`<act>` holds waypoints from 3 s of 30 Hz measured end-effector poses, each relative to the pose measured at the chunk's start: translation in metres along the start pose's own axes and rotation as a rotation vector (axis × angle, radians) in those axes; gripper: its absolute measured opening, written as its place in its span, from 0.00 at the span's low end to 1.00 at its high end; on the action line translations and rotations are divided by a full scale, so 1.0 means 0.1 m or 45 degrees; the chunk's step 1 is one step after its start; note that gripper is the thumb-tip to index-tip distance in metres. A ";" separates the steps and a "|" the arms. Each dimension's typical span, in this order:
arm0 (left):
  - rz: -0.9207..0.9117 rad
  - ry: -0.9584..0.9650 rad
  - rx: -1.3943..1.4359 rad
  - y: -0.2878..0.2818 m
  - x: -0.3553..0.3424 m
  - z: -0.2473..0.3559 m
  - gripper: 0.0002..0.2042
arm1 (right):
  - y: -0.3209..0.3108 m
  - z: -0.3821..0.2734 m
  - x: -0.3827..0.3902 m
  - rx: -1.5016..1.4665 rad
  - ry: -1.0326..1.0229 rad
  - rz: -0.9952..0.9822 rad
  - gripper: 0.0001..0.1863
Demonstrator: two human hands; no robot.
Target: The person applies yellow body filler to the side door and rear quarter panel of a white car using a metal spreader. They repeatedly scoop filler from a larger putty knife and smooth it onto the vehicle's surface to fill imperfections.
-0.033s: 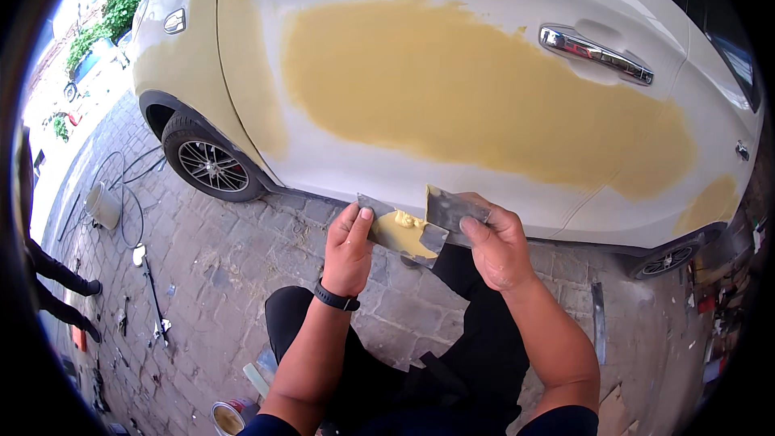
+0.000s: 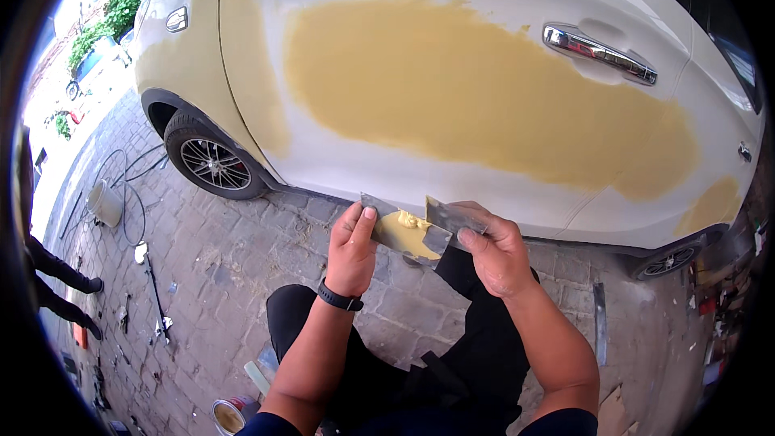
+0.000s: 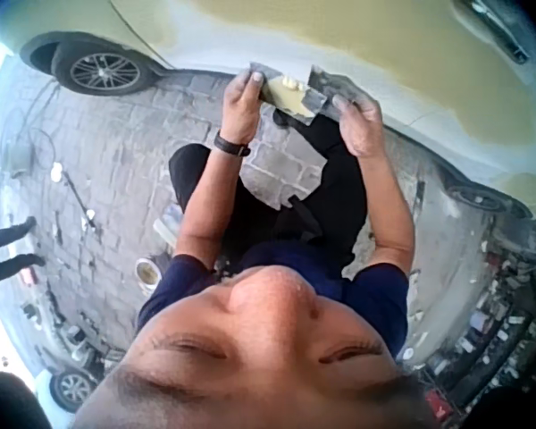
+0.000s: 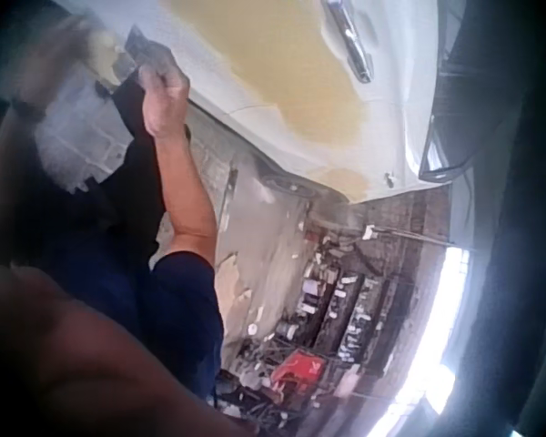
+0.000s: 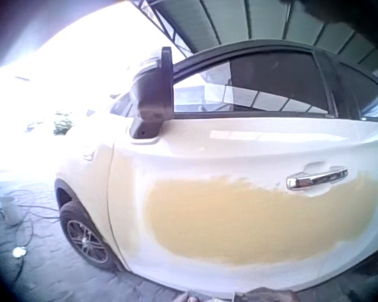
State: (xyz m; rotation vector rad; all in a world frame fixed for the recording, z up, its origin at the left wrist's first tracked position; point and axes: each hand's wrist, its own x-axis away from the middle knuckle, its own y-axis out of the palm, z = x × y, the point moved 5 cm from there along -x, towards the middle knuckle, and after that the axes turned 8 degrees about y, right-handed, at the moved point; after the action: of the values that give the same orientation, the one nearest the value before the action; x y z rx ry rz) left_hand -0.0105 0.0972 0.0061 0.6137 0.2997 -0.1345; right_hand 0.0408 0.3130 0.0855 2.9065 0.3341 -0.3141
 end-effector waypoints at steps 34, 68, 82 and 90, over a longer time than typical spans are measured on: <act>0.234 0.173 -0.246 0.05 0.04 -0.13 0.12 | -1.28 -1.25 -0.27 2.133 -1.098 1.041 0.21; 0.188 0.095 -0.337 0.12 0.02 -0.40 0.13 | -1.49 -1.46 -0.64 2.374 -1.260 1.000 0.18; 0.172 0.076 -0.310 0.15 0.03 -0.40 0.14 | -1.52 -1.46 -0.68 2.318 -1.261 1.013 0.20; 0.195 0.071 -0.308 0.10 0.03 -0.44 0.13 | -1.49 -1.06 -0.57 2.306 -1.135 1.024 0.18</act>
State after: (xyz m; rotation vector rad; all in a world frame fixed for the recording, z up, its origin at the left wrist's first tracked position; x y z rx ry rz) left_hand -0.0161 0.1315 -0.0235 0.3987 0.3161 0.0656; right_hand -0.0298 0.4676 0.1745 2.9434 -2.1339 -2.5422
